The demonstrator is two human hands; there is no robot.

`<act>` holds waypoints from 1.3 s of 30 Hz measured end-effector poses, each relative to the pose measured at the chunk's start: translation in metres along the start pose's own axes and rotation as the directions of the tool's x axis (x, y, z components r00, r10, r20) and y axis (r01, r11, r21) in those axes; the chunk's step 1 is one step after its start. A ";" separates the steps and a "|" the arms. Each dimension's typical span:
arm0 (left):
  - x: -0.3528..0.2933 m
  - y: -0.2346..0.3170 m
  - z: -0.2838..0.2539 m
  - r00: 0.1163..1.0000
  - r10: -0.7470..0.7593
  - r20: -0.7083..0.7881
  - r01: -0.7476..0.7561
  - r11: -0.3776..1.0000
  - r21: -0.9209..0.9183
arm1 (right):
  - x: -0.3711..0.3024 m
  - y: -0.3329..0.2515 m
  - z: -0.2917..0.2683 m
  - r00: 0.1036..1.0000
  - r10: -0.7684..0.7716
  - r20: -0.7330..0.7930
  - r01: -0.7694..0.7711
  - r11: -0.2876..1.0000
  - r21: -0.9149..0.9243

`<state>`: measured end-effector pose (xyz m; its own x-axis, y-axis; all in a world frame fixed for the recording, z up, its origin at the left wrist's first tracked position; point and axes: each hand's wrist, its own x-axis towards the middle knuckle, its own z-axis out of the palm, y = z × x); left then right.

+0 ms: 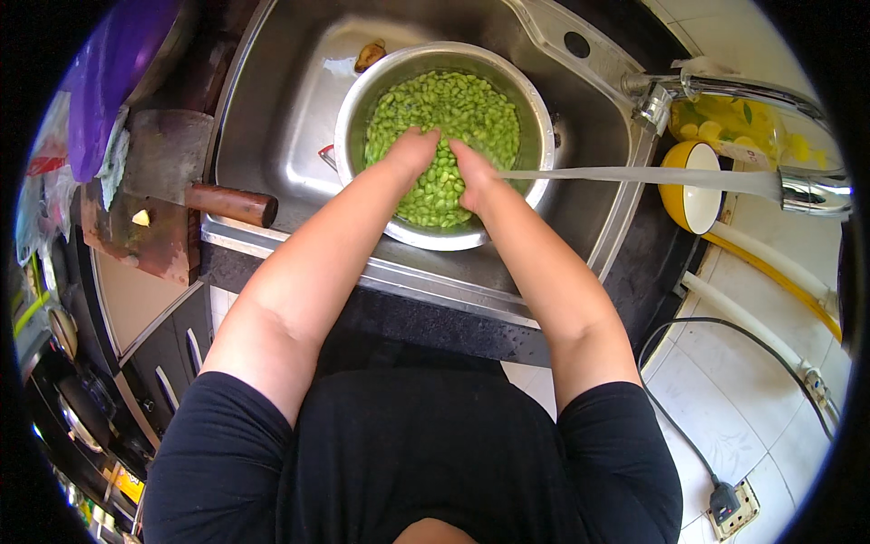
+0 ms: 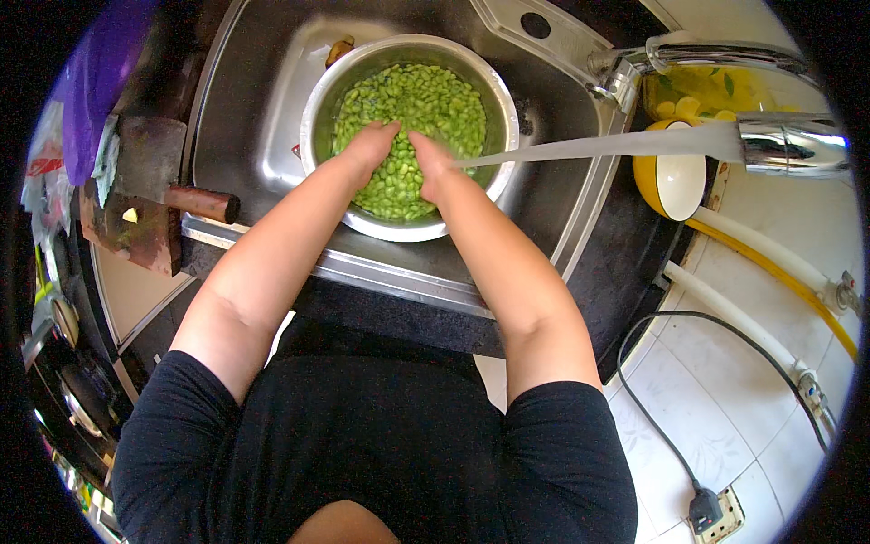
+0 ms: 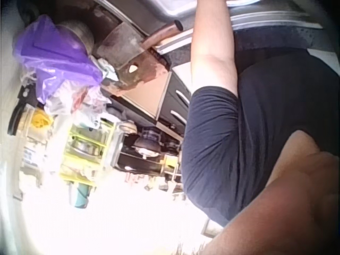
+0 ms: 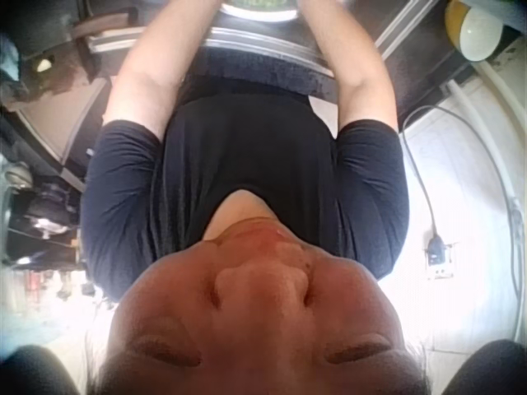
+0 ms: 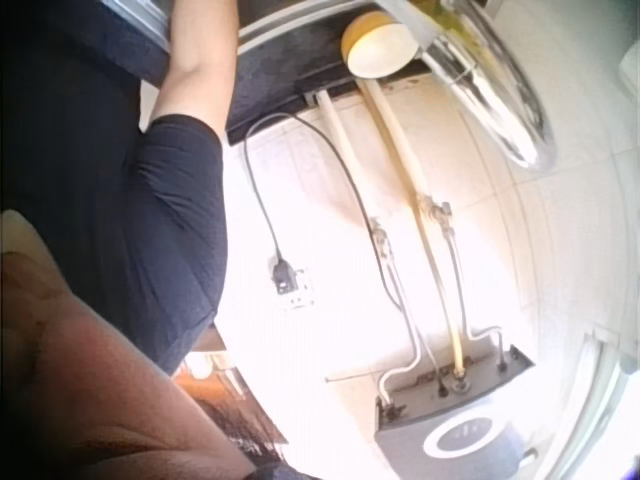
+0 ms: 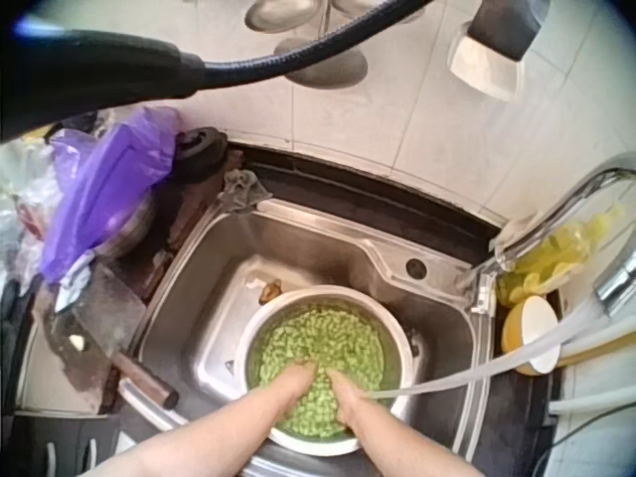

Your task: The person washes a large bowl of green edamame beans in a kitchen sink using running water. They agitate the beans with both hands, drain the water, and then briefly clean the sink drain area before returning to rinse the beans again.

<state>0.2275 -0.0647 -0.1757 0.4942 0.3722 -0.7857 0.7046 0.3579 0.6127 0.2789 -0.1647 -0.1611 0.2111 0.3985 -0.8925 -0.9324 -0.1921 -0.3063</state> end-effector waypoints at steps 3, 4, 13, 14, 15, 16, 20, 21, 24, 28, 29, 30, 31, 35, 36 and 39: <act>-0.002 -0.002 -0.004 0.991 0.130 -0.022 -0.127 0.985 0.118 | 0.007 0.008 -0.008 0.984 -0.159 -0.084 0.139 0.969 -0.205; -0.013 0.003 -0.006 0.982 0.185 -0.038 -0.176 0.969 0.176 | -0.005 0.005 -0.003 0.966 -0.234 -0.114 0.192 0.938 -0.290; -0.026 0.012 -0.038 0.842 0.502 -0.200 -0.389 0.820 0.419 | -0.004 -0.053 -0.023 0.718 -0.663 0.211 0.594 0.426 -0.682; -0.022 0.007 -0.038 0.797 0.555 -0.238 -0.404 0.784 0.471 | 0.015 -0.056 -0.035 0.678 -0.693 0.248 0.637 0.383 -0.669; -0.015 0.001 -0.037 0.747 0.607 -0.273 -0.413 0.744 0.525 | 0.022 -0.059 -0.039 0.602 -0.739 0.302 0.678 0.272 -0.683; -0.008 -0.005 -0.037 0.691 0.657 -0.302 -0.415 0.703 0.578 | 0.025 -0.058 -0.044 0.582 -0.759 0.293 0.652 0.221 -0.725; 0.003 -0.012 -0.030 0.832 0.467 -0.299 -0.320 0.845 0.429 | 0.047 -0.041 -0.060 0.639 -0.765 0.089 0.541 0.364 -0.758; 0.004 -0.014 -0.028 0.869 0.391 -0.302 -0.268 0.887 0.377 | 0.052 -0.031 -0.062 0.666 -0.745 0.037 0.546 0.453 -0.704; -0.010 -0.003 -0.023 0.978 0.077 -0.193 -0.075 0.997 0.016 | 0.049 -0.009 -0.045 0.795 -0.579 -0.182 0.415 0.737 -0.534; -0.013 0.001 -0.022 0.976 -0.112 0.184 0.177 0.903 -0.391 | 0.050 0.009 -0.026 0.963 -0.224 -0.148 0.197 0.964 -0.176; -0.013 0.001 -0.021 0.970 -0.107 0.216 0.192 0.887 -0.421 | 0.047 0.010 -0.021 0.989 -0.138 -0.047 0.135 0.989 -0.058; -0.014 0.001 -0.020 0.963 -0.101 0.248 0.207 0.869 -0.450 | 0.043 0.011 -0.016 0.979 -0.201 -0.027 0.196 0.973 -0.119; -0.014 0.002 -0.018 0.978 -0.068 0.195 0.146 0.895 -0.421 | 0.036 0.012 -0.012 0.965 -0.261 -0.002 0.257 0.950 -0.179; -0.016 0.000 -0.018 0.970 0.240 0.031 -0.235 0.965 -0.119 | -0.005 -0.003 0.004 0.915 -0.393 0.091 0.389 0.798 -0.460; -0.017 0.003 -0.019 0.943 0.333 -0.016 -0.333 0.943 0.015 | -0.010 -0.007 0.005 0.890 -0.446 0.095 0.421 0.721 -0.550; -0.016 0.012 -0.019 0.820 0.563 -0.102 -0.509 0.799 0.322 | -0.004 -0.024 -0.004 0.764 -0.606 0.219 0.552 0.439 -0.709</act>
<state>0.2181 -0.0501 -0.1539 0.7504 0.5938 -0.2903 0.4750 -0.1791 0.8616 0.3020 -0.1655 -0.1515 0.6622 0.6178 -0.4240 -0.0847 -0.5006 -0.8615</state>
